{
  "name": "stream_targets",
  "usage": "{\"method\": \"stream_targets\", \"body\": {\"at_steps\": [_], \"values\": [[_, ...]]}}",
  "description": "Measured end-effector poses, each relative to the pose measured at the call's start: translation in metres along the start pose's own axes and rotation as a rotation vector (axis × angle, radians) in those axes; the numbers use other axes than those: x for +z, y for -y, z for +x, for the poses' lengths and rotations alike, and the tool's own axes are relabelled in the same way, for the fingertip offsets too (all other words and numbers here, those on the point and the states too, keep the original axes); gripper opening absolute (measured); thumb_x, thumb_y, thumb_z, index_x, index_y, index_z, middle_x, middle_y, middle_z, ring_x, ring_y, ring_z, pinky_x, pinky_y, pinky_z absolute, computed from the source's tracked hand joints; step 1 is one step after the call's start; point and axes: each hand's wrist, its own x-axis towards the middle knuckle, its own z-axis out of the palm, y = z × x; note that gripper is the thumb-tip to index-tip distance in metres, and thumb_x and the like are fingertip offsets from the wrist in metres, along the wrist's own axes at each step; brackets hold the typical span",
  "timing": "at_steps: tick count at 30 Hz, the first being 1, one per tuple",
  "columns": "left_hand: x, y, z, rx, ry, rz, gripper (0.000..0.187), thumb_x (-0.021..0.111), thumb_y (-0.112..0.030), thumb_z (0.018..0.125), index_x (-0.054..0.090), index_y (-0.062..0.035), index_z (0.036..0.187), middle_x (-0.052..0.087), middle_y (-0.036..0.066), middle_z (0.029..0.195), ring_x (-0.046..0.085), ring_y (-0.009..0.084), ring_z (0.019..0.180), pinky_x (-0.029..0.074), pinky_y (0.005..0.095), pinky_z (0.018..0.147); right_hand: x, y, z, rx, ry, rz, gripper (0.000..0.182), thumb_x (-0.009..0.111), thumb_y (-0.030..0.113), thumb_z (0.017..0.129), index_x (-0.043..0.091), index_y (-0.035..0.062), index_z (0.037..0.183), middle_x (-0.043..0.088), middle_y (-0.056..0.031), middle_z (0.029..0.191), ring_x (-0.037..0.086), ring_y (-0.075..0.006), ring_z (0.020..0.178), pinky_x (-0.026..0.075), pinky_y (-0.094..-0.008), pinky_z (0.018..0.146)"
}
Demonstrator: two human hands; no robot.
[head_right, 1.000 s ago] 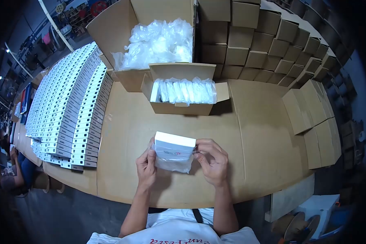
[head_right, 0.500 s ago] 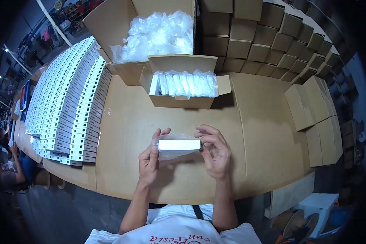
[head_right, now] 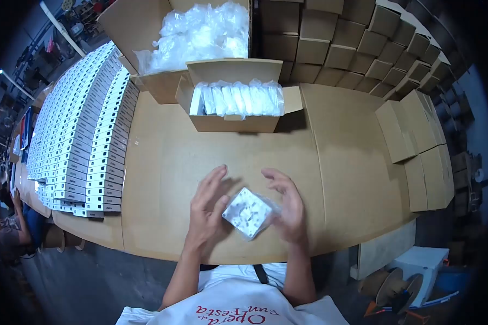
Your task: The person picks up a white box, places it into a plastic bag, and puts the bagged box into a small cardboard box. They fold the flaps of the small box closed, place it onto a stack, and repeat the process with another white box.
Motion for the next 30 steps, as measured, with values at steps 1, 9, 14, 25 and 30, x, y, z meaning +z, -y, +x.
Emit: {"method": "stream_targets", "body": {"at_steps": [1, 9, 14, 25, 30], "values": [[0.001, -0.001, -0.006, 0.013, 0.046, 0.079, 0.043, 0.061, -0.009, 0.098, 0.060, -0.0006, 0.140, 0.057, 0.019, 0.144, 0.054, 0.0356, 0.134, 0.042, 0.0435, 0.112, -0.003, 0.013, -0.013, -0.049, 0.104, -0.166, 0.055, 0.084, 0.032, 0.081, 0.058, 0.0049, 0.121, 0.054, -0.0194, 0.142, 0.050, -0.0337, 0.134, 0.037, -0.0479, 0.114], [-0.040, -0.009, -0.007, -0.162, 0.189, 0.217, 0.037, 0.064, -0.005, 0.093, 0.066, -0.0028, 0.130, 0.061, 0.017, 0.135, 0.061, 0.0325, 0.122, 0.054, 0.0402, 0.100, 0.018, -0.004, -0.060, -0.091, 0.242, -0.984, 0.073, 0.093, 0.036, 0.062, 0.064, 0.0119, 0.125, 0.047, -0.0184, 0.148, 0.047, -0.0389, 0.134, 0.034, -0.0549, 0.113], [-0.053, -0.004, -0.007, -0.133, 0.311, 0.292, 0.039, 0.065, -0.003, 0.091, 0.067, -0.0029, 0.129, 0.063, 0.016, 0.130, 0.067, 0.0291, 0.112, 0.060, 0.0385, 0.089, 0.021, -0.014, -0.046, -0.106, 0.148, -0.731, 0.056, 0.087, 0.021, 0.069, 0.066, 0.0077, 0.119, 0.052, -0.0197, 0.144, 0.052, -0.0385, 0.128, 0.045, -0.0465, 0.104], [-0.027, 0.000, 0.002, -0.219, 0.058, 0.040, 0.009, 0.071, -0.004, 0.094, 0.070, 0.0040, 0.097, 0.071, 0.011, 0.091, 0.068, 0.0158, 0.075, 0.055, 0.0273, 0.065, 0.013, -0.012, -0.030, 0.357, 0.090, 0.368, 0.056, 0.076, 0.023, 0.094, 0.048, -0.0006, 0.137, 0.060, -0.0154, 0.129, 0.061, -0.0228, 0.118, 0.054, -0.0337, 0.096], [-0.025, -0.002, 0.006, -0.179, -0.001, 0.144, 0.007, 0.067, -0.003, 0.097, 0.066, 0.0041, 0.097, 0.067, 0.009, 0.090, 0.064, 0.0144, 0.081, 0.054, 0.0298, 0.077, 0.017, -0.024, -0.028, 0.257, -0.105, -0.056, 0.056, 0.075, 0.010, 0.094, 0.043, -0.0007, 0.139, 0.067, -0.0156, 0.119, 0.067, -0.0236, 0.111, 0.060, -0.0368, 0.089]]}}
